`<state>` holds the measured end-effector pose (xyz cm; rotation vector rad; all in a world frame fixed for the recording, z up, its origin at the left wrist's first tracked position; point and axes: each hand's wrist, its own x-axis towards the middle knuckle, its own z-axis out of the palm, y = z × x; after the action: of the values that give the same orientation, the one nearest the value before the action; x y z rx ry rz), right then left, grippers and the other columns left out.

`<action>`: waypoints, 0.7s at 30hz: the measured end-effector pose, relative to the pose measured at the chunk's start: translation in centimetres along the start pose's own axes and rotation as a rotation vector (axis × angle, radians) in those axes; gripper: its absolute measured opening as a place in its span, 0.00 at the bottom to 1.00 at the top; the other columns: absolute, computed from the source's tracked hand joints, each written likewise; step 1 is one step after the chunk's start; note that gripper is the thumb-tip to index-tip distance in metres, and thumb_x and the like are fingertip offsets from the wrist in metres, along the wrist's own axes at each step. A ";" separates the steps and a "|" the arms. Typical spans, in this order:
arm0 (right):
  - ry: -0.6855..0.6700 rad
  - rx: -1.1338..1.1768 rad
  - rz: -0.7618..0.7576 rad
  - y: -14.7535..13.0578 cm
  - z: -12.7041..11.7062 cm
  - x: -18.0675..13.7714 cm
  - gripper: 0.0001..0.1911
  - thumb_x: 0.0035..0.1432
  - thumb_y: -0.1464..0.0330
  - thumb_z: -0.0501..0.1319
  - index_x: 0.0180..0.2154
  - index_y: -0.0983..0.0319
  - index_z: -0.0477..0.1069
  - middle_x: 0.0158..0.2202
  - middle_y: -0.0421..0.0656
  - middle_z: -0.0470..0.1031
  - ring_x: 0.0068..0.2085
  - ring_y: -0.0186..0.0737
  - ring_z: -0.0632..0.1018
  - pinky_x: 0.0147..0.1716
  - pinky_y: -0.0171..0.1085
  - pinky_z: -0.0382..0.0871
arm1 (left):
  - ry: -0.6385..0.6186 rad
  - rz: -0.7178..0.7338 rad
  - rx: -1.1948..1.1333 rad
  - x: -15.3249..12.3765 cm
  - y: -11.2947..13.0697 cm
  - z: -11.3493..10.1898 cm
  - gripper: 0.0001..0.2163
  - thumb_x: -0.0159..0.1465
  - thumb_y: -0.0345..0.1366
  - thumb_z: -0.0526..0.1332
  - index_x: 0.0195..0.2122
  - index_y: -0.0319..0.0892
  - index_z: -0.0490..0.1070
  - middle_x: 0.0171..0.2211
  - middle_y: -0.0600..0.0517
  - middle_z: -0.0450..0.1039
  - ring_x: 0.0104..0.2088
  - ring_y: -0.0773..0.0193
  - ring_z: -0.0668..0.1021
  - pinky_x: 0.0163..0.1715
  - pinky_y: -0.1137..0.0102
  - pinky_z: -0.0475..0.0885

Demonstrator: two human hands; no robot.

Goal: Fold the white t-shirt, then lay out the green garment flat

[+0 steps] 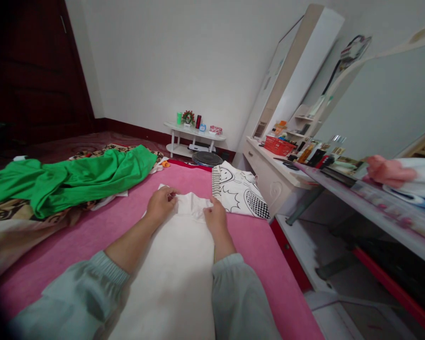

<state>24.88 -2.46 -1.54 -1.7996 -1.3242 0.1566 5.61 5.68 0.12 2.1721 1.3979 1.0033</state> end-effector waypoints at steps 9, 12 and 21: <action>-0.140 -0.153 -0.304 -3.0 -0.9 -1.0 0.10 0.57 0.70 0.58 0.37 0.59 0.77 0.40 0.43 0.77 0.43 0.40 0.75 0.45 0.36 0.66 | -0.127 0.203 0.017 -0.9 1.8 -0.4 0.14 0.64 0.41 0.54 0.28 0.42 0.76 0.30 0.50 0.74 0.33 0.63 0.74 0.33 0.71 0.65; -0.202 -0.199 -0.257 -2.5 -0.8 -1.0 0.09 0.56 0.71 0.58 0.36 0.60 0.78 0.40 0.43 0.78 0.43 0.39 0.75 0.45 0.35 0.65 | -0.226 0.190 0.075 -0.9 1.6 -0.2 0.11 0.62 0.36 0.56 0.28 0.42 0.77 0.33 0.49 0.75 0.35 0.62 0.75 0.35 0.72 0.65; -0.221 -0.155 -0.254 -3.7 -1.0 -1.4 0.09 0.55 0.71 0.59 0.33 0.58 0.78 0.34 0.41 0.76 0.35 0.36 0.75 0.37 0.33 0.66 | -0.204 0.199 0.051 -1.1 1.6 -0.1 0.12 0.61 0.35 0.56 0.40 0.45 0.78 0.37 0.50 0.79 0.38 0.60 0.77 0.37 0.71 0.66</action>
<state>22.23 -3.98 1.10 -1.7592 -1.7517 0.1189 6.25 4.02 0.83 2.4120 1.1447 0.7904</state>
